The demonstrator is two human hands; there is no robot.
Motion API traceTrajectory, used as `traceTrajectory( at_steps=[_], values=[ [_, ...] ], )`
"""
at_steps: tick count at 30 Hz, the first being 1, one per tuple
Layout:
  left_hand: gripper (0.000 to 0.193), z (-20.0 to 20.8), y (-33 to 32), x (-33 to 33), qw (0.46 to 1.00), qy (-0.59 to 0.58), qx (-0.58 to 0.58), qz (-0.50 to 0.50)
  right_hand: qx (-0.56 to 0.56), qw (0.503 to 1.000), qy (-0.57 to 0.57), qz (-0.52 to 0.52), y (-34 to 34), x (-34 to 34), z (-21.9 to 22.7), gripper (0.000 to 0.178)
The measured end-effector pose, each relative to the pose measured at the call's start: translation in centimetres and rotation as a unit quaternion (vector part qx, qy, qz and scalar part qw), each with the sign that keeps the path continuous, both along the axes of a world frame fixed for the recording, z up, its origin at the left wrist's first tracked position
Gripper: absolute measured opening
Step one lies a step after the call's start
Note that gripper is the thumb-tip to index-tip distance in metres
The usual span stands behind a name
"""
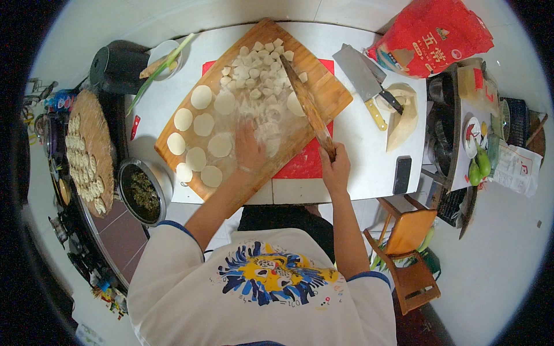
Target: The person uses a wooden rolling pin to flatten small balls of dough into thin, round wrappers on a wooden cutting board. The person repeatedly rolls, flips, and repositions the dough pieces to achieve a uniform circular shape. A bowl of green filling and a pile of pre-cut dough pieces are visible on the counter.
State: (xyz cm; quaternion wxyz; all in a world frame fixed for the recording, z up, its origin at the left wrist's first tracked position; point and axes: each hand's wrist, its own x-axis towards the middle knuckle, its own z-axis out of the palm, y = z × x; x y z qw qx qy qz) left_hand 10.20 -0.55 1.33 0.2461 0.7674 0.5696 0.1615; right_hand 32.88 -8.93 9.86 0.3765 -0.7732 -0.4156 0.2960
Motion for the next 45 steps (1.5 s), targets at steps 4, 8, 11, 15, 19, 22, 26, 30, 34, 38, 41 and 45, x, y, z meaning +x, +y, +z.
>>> traceTrajectory(
  at_steps=[4, 8, 11, 15, 19, 22, 26, 30, 34, 38, 41, 45],
  values=[
    [0.095, 1.7, -2.4, 1.7, 0.991, 0.101, -0.079, 0.039, -0.003, 1.0, -0.016, 0.008, 0.2, -0.2, 0.4, 0.022],
    [0.098, 0.8, 1.3, 4.2, 0.992, 0.069, -0.054, 0.086, -0.005, 1.0, -0.01, -0.006, -0.2, -0.3, 0.8, 0.021],
    [0.095, 0.2, 3.6, 5.1, 0.994, 0.075, -0.027, 0.073, -0.011, 1.0, -0.001, -0.011, -0.4, -0.3, 1.1, 0.021],
    [0.085, 0.3, 4.8, 5.6, 0.995, 0.082, -0.028, 0.043, -0.012, 1.0, 0.01, -0.01, -1.1, -0.3, 0.7, 0.021],
    [0.056, -0.3, 4.5, 5.6, 0.994, 0.099, -0.004, -0.039, 0.009, 1.0, 0.01, -0.01, -1.6, -0.4, 0.0, 0.021],
    [0.027, -0.9, 5.3, 5.6, 0.989, 0.059, 0.117, -0.066, 0.004, 1.0, 0.008, -0.003, -1.7, -0.7, 0.3, 0.021],
    [0.015, -2.6, 7.1, 4.4, 0.98, 0.101, 0.105, -0.132, 0.008, 1.0, 0.003, 0.021, -1.9, -0.4, 0.8, 0.02],
    [0.015, -3.9, 9.1, 2.0, 0.993, 0.073, 0.044, -0.08, 0.004, 1.0, 0.001, 0.014, -2.3, 0.3, 1.4, 0.02],
    [0.022, -1.6, 14.1, 1.0, 0.989, -0.05, 0.033, 0.136, 0.023, 1.0, 0.018, 0.001, -2.8, 0.5, 1.2, 0.02],
    [0.028, -0.8, 21.2, 1.0, 0.983, -0.039, 0.035, 0.178, 0.001, 1.0, 0.008, -0.005, -2.9, 0.7, 1.2, 0.02],
    [0.021, 0.5, 24.5, 4.1, 0.988, -0.024, 0.069, 0.135, -0.007, 1.0, -0.004, 0.0, -2.9, 1.2, 1.7, 0.019],
    [0.019, -1.5, 26.1, 8.5, 0.979, 0.05, 0.198, -0.011, 0.006, 1.0, -0.005, -0.006, -2.6, 1.8, 1.8, 0.018]
  ],
)
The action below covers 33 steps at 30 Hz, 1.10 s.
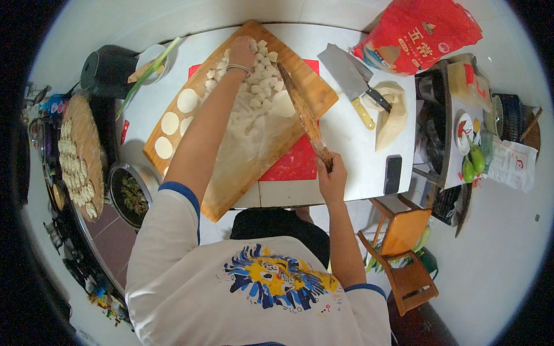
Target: The person uses a wooden rolling pin to flatten small balls of dough into thin, round wrappers on a wooden cutting board. The person repeatedly rolls, flips, and repositions the dough pieces to achieve a uniform circular shape. A bowl of green filling and a pile of pre-cut dough pieces are visible on the counter.
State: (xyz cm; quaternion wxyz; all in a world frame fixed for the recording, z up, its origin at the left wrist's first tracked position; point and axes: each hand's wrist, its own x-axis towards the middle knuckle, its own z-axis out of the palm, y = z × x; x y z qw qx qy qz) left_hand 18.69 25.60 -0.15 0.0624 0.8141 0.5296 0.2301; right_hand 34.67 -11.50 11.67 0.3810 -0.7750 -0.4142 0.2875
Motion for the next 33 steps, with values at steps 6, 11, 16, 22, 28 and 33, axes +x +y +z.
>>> traceTrajectory(
  at_steps=[6, 11, 16, 22, 28, 33],
  values=[
    [0.045, -0.2, -5.6, 2.2, 0.996, 0.064, -0.052, -0.029, -0.003, 1.0, 0.003, -0.013, 0.2, 0.6, -0.1, 0.019],
    [0.062, 0.8, -12.2, 0.8, 0.987, 0.068, -0.089, -0.113, -0.025, 0.999, 0.02, -0.013, 0.3, 0.2, -1.2, 0.019],
    [0.065, 2.7, -9.0, -0.3, 0.961, 0.239, -0.074, -0.12, -0.016, 1.0, -0.004, 0.016, 1.0, -0.4, -1.4, 0.021],
    [0.063, 2.8, -6.6, -4.0, 0.984, 0.157, -0.083, -0.001, -0.026, 0.999, 0.025, 0.006, 1.7, -0.7, -1.2, 0.023],
    [0.066, 1.8, -11.3, -5.2, 0.986, 0.15, -0.049, -0.051, -0.012, 0.999, 0.045, 0.006, 1.3, -1.3, -2.5, 0.024],
    [0.064, 2.3, -14.5, -4.6, 0.992, 0.076, -0.071, -0.068, -0.035, 0.999, 0.039, 0.006, 1.2, -1.8, -2.3, 0.024]
  ],
)
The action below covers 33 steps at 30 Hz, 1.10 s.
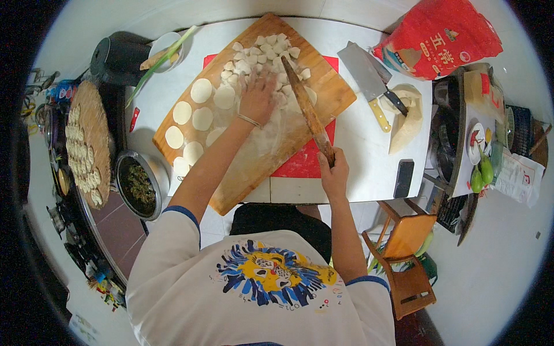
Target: The person uses a wooden rolling pin to flatten small balls of dough into thin, round wrappers on a wooden cutting board. The person repeatedly rolls, flips, and repositions the dough pieces to achieve a uniform circular shape. A bowl of green filling and a pile of pre-cut dough pieces are visible on the counter.
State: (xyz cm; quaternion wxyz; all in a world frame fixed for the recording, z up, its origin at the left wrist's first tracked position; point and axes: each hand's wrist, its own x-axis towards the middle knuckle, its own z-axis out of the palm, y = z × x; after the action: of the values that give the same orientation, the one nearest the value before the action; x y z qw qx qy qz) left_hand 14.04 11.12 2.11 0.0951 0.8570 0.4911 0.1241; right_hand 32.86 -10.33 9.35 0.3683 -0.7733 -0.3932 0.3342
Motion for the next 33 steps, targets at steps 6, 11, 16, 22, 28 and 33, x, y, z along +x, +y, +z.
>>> traceTrajectory(
  at_steps=[6, 11, 16, 22, 28, 33],
  values=[
    [0.06, -1.3, 4.4, -2.6, 0.975, -0.049, 0.081, 0.201, 0.013, 1.0, 0.014, 0.002, 0.0, -0.2, 0.4, 0.024],
    [0.059, -2.1, 4.2, -1.0, 0.993, -0.062, 0.029, 0.099, 0.007, 1.0, -0.015, -0.003, -0.1, -0.8, 0.6, 0.023],
    [0.058, -1.9, 1.0, 0.1, 0.988, -0.124, 0.081, 0.049, 0.0, 1.0, -0.001, -0.019, -0.4, -1.1, 0.3, 0.024],
    [0.06, -2.5, 10.1, -0.8, 0.987, -0.092, 0.069, 0.116, 0.022, 1.0, 0.004, -0.019, -0.5, -0.9, 0.2, 0.025],
    [0.063, -0.8, 6.3, 1.5, 0.998, -0.063, -0.015, -0.001, 0.01, 0.999, 0.006, -0.032, -0.8, -1.0, 0.1, 0.024],
    [0.066, 0.4, -2.0, 0.7, 1.0, 0.02, -0.003, -0.002, 0.024, 0.999, 0.015, -0.044, -0.7, -1.2, 0.6, 0.022]
  ],
)
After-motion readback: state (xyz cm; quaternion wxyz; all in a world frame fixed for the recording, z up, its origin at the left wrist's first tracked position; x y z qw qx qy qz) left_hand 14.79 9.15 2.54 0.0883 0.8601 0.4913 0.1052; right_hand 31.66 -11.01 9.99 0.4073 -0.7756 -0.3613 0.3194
